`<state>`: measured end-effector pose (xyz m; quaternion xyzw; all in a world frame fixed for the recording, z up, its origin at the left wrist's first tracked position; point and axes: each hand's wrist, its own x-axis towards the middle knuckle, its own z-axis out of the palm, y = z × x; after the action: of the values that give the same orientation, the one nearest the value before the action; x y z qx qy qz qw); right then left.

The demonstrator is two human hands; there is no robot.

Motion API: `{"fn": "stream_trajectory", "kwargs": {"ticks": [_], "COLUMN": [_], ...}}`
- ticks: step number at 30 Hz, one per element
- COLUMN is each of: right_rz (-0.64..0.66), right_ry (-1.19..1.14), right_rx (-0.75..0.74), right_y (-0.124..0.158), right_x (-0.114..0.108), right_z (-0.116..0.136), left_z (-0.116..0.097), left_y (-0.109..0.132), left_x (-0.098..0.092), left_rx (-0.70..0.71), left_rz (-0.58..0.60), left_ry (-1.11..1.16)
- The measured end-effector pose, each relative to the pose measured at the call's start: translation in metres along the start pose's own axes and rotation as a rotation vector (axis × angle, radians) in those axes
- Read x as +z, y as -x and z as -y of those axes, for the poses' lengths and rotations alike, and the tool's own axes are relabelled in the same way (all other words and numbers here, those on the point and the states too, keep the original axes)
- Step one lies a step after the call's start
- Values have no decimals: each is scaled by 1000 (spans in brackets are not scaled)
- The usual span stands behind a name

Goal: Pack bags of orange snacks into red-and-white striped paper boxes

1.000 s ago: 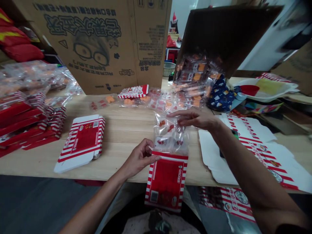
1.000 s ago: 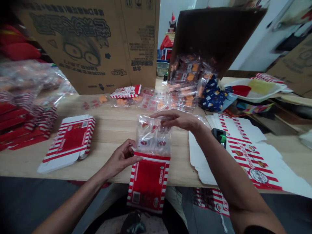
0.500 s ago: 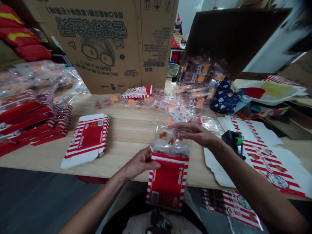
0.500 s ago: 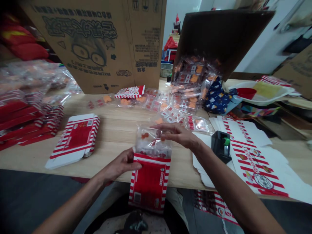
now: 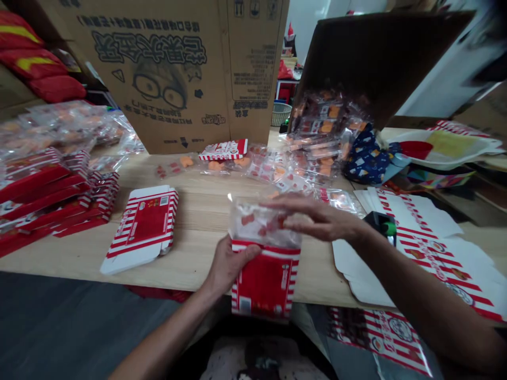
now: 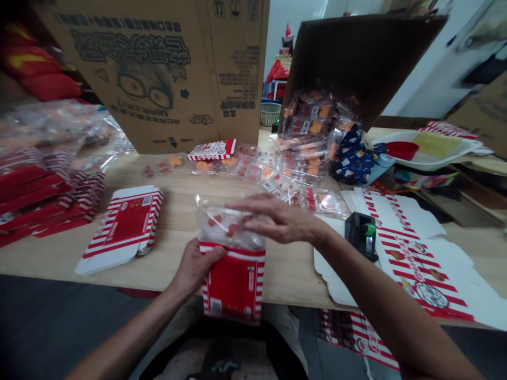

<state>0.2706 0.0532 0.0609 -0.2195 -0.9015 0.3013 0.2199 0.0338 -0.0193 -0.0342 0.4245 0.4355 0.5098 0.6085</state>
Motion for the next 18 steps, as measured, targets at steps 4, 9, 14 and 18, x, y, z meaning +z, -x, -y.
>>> {"fn": "stream_trajectory", "kwargs": {"ticks": [4,9,14,18], "right_rz": [-261,-273,-256,-168], "right_ry": [207,528,558,394], "right_rx": [-53,-135,-121,-84], "right_y": [-24,-43,-53,-64], "right_x": [-28,4,21,7], "right_z": [26,5,-5,4], "left_z": [-39,-38,-17,-8], "left_y": [-43,-75,-69,-65], "left_x": [-10,-38,-52,-53], "left_rx": [405,368,469,446], "left_rz": [-135,-82,-94,-145], "left_ry": [-254,-250,-186,-163]}}
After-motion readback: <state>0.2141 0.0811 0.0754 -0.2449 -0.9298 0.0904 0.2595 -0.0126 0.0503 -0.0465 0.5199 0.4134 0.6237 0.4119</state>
